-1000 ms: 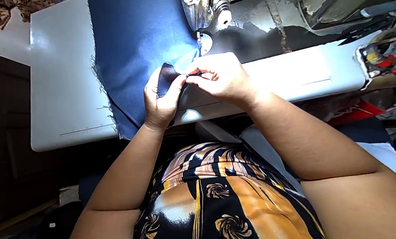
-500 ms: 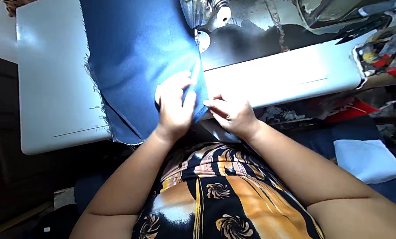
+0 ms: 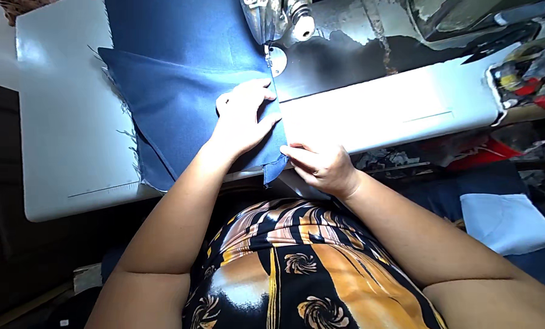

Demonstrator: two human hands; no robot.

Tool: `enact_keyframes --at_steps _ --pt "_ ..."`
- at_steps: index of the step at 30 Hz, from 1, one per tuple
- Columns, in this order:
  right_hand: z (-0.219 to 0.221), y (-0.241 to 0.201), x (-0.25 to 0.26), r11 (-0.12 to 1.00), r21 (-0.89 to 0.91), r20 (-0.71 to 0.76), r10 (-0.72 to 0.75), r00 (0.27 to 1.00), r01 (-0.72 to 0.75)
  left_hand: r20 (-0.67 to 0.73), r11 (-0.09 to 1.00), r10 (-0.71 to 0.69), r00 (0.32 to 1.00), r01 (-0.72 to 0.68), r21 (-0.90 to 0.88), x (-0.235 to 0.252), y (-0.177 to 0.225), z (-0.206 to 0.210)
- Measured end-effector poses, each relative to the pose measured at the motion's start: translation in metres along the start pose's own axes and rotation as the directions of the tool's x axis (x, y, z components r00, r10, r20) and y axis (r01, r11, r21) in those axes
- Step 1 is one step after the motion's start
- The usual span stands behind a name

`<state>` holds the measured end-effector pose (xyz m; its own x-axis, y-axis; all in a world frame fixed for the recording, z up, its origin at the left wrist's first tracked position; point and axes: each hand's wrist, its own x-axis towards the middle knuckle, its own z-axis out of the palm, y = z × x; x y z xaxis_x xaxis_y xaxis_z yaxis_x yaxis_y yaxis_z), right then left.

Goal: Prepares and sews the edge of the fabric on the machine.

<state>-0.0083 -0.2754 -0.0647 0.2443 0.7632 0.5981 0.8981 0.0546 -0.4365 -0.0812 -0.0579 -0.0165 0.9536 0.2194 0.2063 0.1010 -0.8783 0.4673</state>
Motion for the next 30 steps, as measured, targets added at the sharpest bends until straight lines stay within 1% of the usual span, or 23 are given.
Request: enact_keyframes --at_steps 5,9,12,15,18,22,30 --pt "-0.001 0.001 0.000 1.000 0.020 0.000 -0.009 1.000 0.009 0.058 1.000 0.018 0.998 -0.018 -0.014 -0.001 0.001 0.001" --pt "-0.002 0.000 0.002 1.000 0.018 -0.010 -0.008 1.000 0.008 0.113 0.999 -0.015 0.993 0.010 0.040 -0.004 0.006 0.001" --pt "-0.005 -0.002 0.002 0.999 0.035 0.011 0.001 1.000 -0.002 0.171 0.995 -0.031 0.985 0.014 0.100 -0.016 0.020 -0.005" --pt "-0.009 -0.005 -0.001 0.999 0.044 0.009 -0.001 1.000 0.001 0.211 0.990 -0.064 0.975 0.036 0.136 -0.039 0.038 -0.006" --pt "-0.010 -0.007 -0.004 0.999 0.048 -0.009 -0.003 1.000 0.003 0.160 0.995 -0.054 0.986 0.040 0.089 -0.057 0.039 0.002" --pt "-0.010 -0.008 -0.004 1.000 0.030 -0.004 -0.002 1.000 0.002 0.107 0.999 -0.022 0.994 0.019 0.031 -0.058 0.033 0.006" --pt "-0.014 -0.009 0.000 0.999 0.039 0.028 -0.006 1.000 0.005 0.097 0.998 0.000 0.995 -0.006 0.068 -0.062 0.038 0.009"
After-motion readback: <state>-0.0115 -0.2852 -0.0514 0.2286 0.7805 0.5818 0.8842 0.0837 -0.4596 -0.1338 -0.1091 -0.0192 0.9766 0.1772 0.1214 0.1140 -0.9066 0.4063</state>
